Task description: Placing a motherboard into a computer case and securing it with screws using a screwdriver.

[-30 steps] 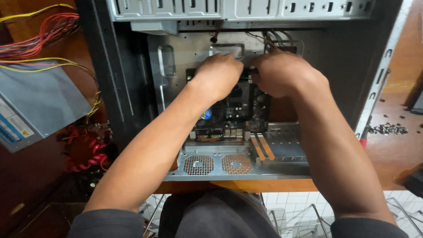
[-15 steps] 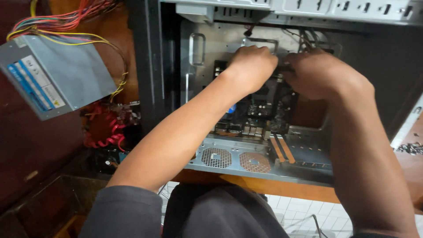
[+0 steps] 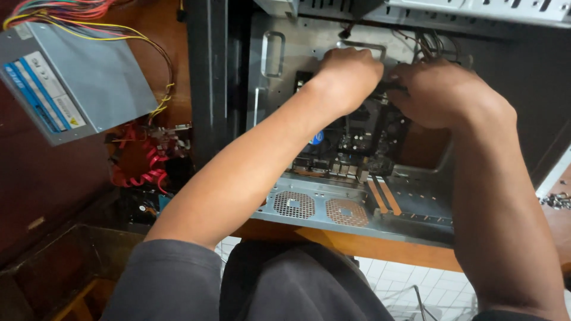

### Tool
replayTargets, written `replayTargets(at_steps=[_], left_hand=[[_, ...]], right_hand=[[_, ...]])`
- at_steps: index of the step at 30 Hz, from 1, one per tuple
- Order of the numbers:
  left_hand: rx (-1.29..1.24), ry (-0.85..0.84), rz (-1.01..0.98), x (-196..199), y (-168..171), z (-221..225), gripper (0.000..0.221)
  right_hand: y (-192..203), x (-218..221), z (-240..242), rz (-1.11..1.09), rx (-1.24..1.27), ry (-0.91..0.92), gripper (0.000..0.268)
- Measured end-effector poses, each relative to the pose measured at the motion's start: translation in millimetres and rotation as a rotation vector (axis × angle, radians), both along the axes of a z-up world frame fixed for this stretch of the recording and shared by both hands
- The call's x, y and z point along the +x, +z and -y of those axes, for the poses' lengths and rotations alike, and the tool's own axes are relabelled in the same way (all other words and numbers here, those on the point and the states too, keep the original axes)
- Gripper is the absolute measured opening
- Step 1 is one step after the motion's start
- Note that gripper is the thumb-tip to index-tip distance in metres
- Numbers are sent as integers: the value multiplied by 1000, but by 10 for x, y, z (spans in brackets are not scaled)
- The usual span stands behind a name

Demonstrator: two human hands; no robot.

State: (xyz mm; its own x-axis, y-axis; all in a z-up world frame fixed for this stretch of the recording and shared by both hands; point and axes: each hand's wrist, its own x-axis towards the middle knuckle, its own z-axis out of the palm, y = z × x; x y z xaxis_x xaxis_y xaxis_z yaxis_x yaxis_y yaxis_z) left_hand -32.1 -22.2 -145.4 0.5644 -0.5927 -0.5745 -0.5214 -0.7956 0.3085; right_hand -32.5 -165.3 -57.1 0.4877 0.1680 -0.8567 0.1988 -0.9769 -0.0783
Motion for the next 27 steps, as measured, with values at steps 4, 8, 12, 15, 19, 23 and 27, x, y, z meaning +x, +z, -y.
replayTargets(at_steps=[4,8,12,15,19,23,27], left_hand=[[-35,-22,36,-23,-74,-19,26],[-90,-21,30,-33,-37,-37,31],[-75,6,-46,-6,131,-65,35],[-70,17,-67,2,168,-76,34],[-83,6,-56,0,139,-74,32],[-49,-2,-64,9,144,-74,27],[-26,-7,-58,13,147,-90,15]], right_hand=[[208,19,-109,-34,24,-105,43],[136,-4,-83,-18,69,-81,40],[190,12,-111,-32,47,-107,40],[238,20,-137,-29,84,-145,42],[218,25,-124,-32,53,-116,38],[298,53,-154,-68,5,-103,40],[346,57,-156,-71,-5,-120,38]])
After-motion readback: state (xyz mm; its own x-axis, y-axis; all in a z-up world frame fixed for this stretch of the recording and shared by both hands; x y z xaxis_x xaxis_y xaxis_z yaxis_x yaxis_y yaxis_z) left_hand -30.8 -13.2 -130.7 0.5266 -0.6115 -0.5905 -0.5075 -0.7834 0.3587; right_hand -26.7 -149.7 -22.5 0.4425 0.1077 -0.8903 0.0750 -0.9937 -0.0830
